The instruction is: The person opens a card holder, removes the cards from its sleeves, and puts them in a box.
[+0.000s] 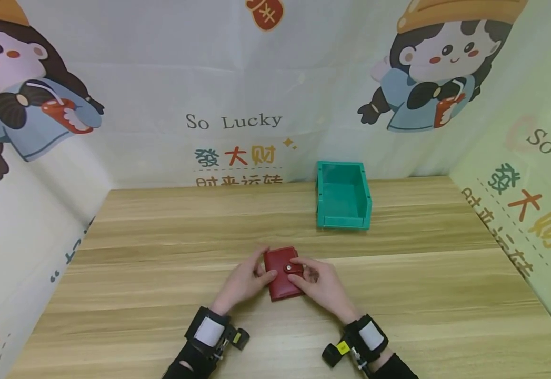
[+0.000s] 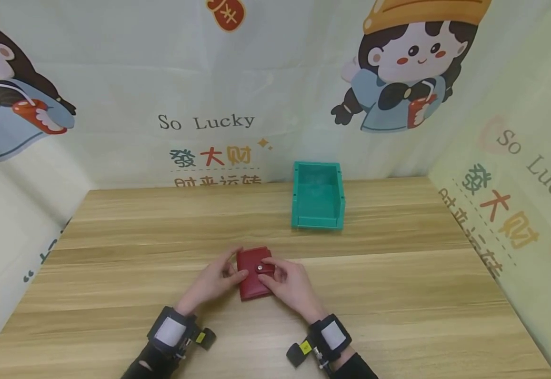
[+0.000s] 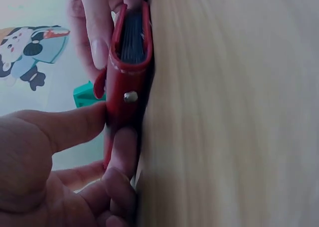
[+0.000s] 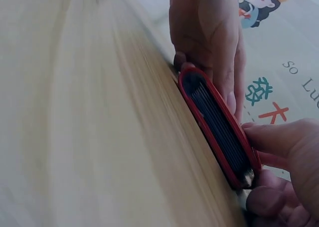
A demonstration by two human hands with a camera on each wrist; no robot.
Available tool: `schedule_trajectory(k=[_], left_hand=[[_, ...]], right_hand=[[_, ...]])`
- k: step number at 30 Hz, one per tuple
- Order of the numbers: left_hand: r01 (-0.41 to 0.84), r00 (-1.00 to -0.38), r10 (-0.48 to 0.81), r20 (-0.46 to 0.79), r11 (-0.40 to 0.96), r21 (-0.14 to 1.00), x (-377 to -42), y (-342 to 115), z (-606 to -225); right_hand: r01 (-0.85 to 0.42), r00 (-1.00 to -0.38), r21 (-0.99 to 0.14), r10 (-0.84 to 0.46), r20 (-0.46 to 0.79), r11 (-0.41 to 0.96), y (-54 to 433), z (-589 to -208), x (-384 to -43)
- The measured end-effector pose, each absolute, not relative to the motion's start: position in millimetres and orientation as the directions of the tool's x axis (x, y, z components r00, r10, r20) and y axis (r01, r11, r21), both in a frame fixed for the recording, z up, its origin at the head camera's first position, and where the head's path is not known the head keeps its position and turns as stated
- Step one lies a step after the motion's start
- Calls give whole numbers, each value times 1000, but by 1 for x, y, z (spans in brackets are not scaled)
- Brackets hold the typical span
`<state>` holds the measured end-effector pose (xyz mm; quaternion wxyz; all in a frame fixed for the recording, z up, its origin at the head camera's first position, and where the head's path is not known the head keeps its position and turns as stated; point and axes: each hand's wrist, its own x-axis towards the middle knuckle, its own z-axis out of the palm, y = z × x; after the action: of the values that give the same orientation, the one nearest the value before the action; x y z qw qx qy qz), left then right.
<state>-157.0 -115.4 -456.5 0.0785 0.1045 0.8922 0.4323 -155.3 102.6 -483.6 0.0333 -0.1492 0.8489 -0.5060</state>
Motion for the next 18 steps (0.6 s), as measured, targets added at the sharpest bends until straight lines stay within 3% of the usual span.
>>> schedule_trajectory(k=[10, 18], left_hand=[[77, -969, 239, -59, 522, 849, -151, -107, -459], [239, -964, 229, 134, 525, 817, -152, -100, -477]], right_hand=[[-239, -969, -853, -177, 175, 465, 96, -490, -150], [-308, -949, -778, -118, 293, 547, 94, -494, -147]])
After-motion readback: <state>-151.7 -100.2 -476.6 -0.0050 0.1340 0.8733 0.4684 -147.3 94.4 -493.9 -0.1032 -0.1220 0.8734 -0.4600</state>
